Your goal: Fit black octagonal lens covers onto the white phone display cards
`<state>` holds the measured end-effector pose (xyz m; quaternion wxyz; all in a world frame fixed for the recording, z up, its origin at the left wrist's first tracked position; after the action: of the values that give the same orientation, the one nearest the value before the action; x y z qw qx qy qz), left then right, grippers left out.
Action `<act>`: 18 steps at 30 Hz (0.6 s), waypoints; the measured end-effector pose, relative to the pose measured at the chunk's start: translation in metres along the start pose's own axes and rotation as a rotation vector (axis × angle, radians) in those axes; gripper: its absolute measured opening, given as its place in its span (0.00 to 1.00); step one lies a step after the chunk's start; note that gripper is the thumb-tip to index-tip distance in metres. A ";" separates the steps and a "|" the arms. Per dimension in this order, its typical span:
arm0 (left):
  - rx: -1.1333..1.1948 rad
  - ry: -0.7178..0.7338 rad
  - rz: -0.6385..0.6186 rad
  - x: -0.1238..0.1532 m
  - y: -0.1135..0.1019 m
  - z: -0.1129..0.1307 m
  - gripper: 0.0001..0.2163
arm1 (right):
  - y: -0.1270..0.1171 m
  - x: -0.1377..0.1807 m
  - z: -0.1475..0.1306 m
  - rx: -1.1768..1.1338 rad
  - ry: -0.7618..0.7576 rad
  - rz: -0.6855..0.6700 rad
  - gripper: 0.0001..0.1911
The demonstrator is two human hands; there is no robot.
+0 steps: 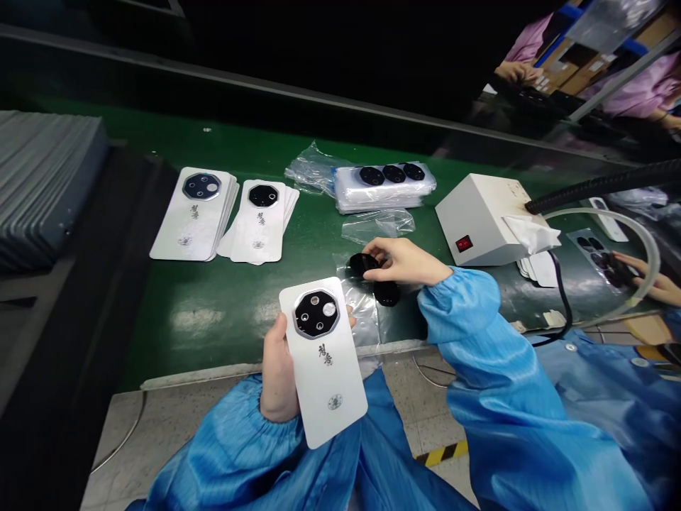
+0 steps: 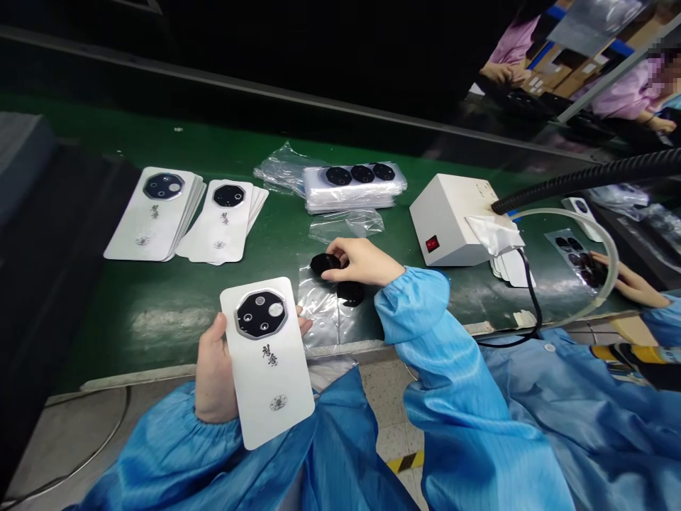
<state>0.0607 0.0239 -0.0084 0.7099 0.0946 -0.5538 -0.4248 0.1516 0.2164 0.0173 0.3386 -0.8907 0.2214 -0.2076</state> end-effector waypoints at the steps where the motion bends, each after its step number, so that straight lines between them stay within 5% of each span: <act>1: -0.001 -0.001 -0.017 0.002 -0.001 -0.001 0.29 | -0.002 0.001 0.000 -0.025 0.004 0.011 0.16; 3: 0.008 0.016 -0.071 0.006 -0.002 -0.004 0.30 | -0.003 0.004 0.001 -0.064 0.005 0.030 0.16; 9: 0.112 0.077 -0.541 0.025 0.005 -0.017 0.30 | -0.002 0.023 -0.003 -0.120 -0.090 0.166 0.20; 18: 0.203 0.099 -0.740 0.031 0.012 -0.025 0.30 | 0.006 0.079 -0.037 -0.242 -0.419 0.457 0.23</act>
<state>0.0889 0.0015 0.0115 0.5214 0.3783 -0.4864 -0.5903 0.1954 0.1516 0.0559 0.3065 -0.8750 0.3641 0.0890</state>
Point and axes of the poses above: each hand's wrist, its own x-axis away from the middle knuckle, its own y-axis out of the palm, z = x × y, the point moved 4 cm from there along -x, towards the middle knuckle, and after that the axes turned 10 degrees about -x, right-handed, at the moved point
